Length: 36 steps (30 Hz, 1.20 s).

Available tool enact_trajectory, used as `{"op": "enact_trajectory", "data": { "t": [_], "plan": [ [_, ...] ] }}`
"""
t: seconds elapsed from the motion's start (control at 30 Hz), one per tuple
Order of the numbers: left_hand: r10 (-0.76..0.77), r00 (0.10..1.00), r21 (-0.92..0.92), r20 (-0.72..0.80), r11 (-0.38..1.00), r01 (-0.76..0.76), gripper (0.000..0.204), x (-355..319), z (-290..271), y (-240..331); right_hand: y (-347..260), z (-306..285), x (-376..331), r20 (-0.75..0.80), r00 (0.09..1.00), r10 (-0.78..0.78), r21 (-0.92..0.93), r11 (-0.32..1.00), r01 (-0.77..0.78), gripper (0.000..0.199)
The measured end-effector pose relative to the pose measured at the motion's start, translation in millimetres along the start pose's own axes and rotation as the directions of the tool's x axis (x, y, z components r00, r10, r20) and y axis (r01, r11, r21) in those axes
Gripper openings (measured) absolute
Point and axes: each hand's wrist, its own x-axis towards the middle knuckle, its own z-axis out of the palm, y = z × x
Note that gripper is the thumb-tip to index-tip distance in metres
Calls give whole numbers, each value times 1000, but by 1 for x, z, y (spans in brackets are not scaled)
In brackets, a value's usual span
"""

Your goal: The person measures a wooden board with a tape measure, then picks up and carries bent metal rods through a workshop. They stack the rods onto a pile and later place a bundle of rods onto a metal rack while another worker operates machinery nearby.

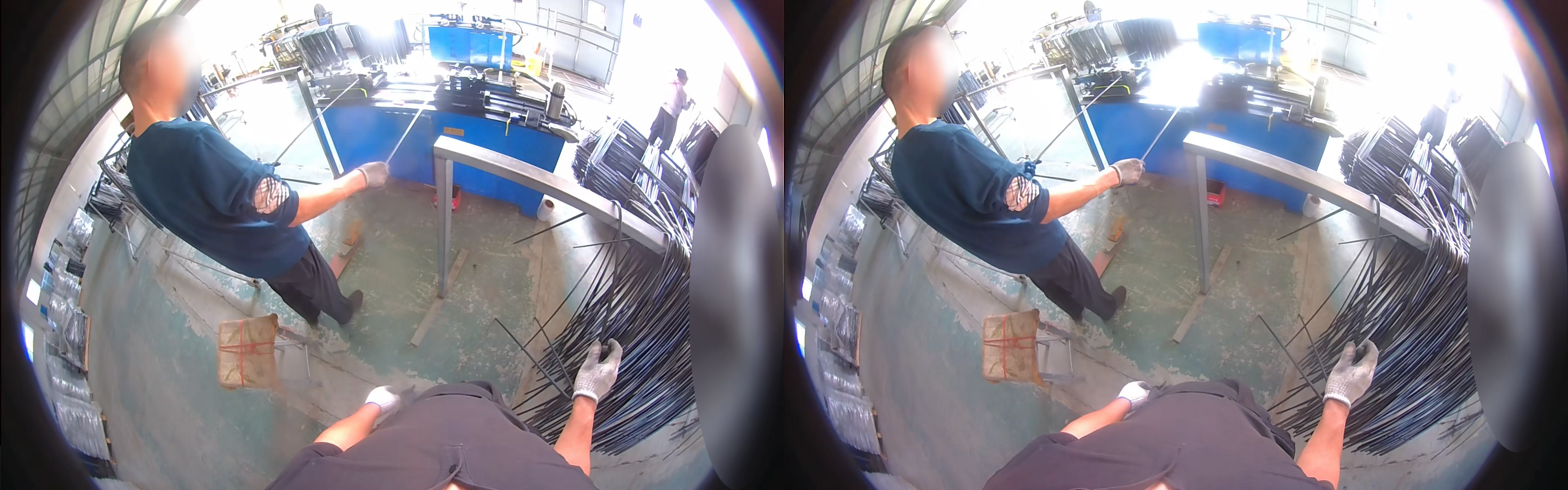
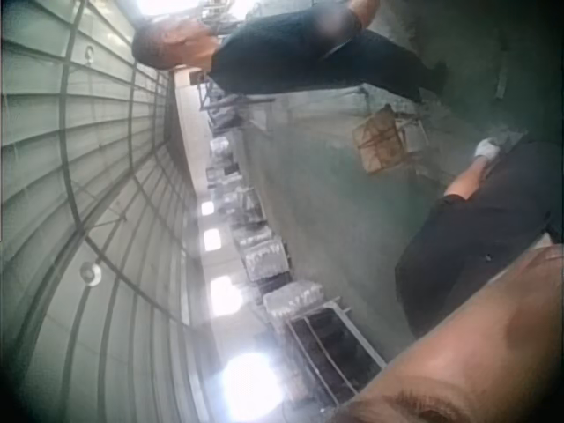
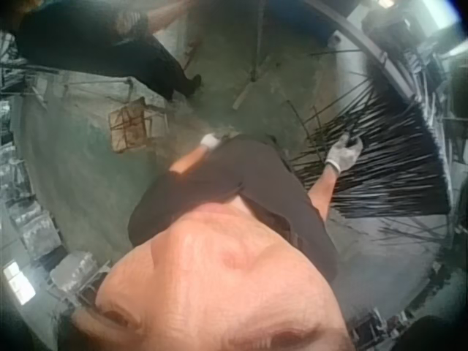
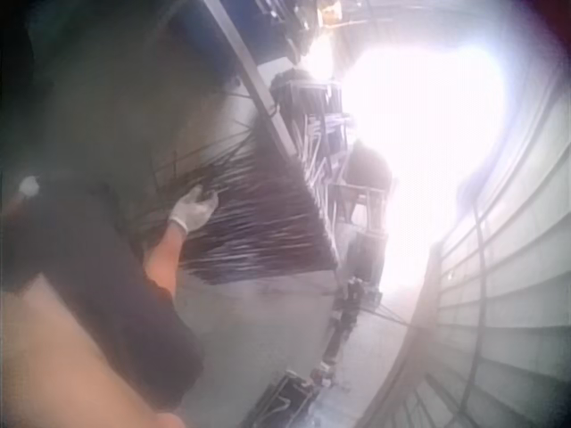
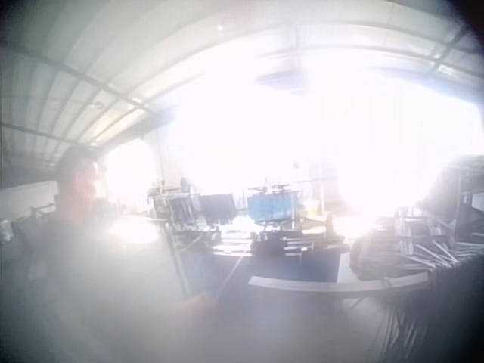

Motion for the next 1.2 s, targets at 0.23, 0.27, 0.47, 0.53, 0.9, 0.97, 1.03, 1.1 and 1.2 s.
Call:
{"op": "enact_trajectory", "data": {
  "t": [0.23,0.27,0.47,0.53,0.9,0.97,1.03,1.1,1.2],
  "plan": [
    [38,996,144,75,988,-48,40,-5,-9,23,-26,-3,16,-57,996,-66,146,987,74,39],
    [42,997,125,59,991,-49,41,-3,-6,18,-34,-3,18,-39,998,-46,196,979,53,39],
    [23,997,45,-76,999,-19,44,3,1,-2,-78,1,25,20,987,-162,451,882,136,35],
    [-25,996,3,-82,1000,26,42,-4,-3,3,-77,11,24,78,965,-250,503,846,179,35],
    [-216,933,-452,-289,890,66,37,-97,49,-12,-190,70,-90,604,455,-654,707,703,73,33],
    [-291,919,-559,-265,823,100,35,-111,77,-35,-219,64,-121,568,388,-726,763,641,84,30],
    [-414,896,-674,-162,710,206,34,-124,83,-68,-244,60,-154,529,313,-789,796,589,140,29],
    [-473,852,-705,-225,683,193,33,-126,93,-103,-268,56,-192,493,228,-840,809,539,235,28],
    [-499,831,-728,-245,661,183,39,-159,98,-165,-300,47,-264,462,60,-885,842,459,285,29]
  ]
}}
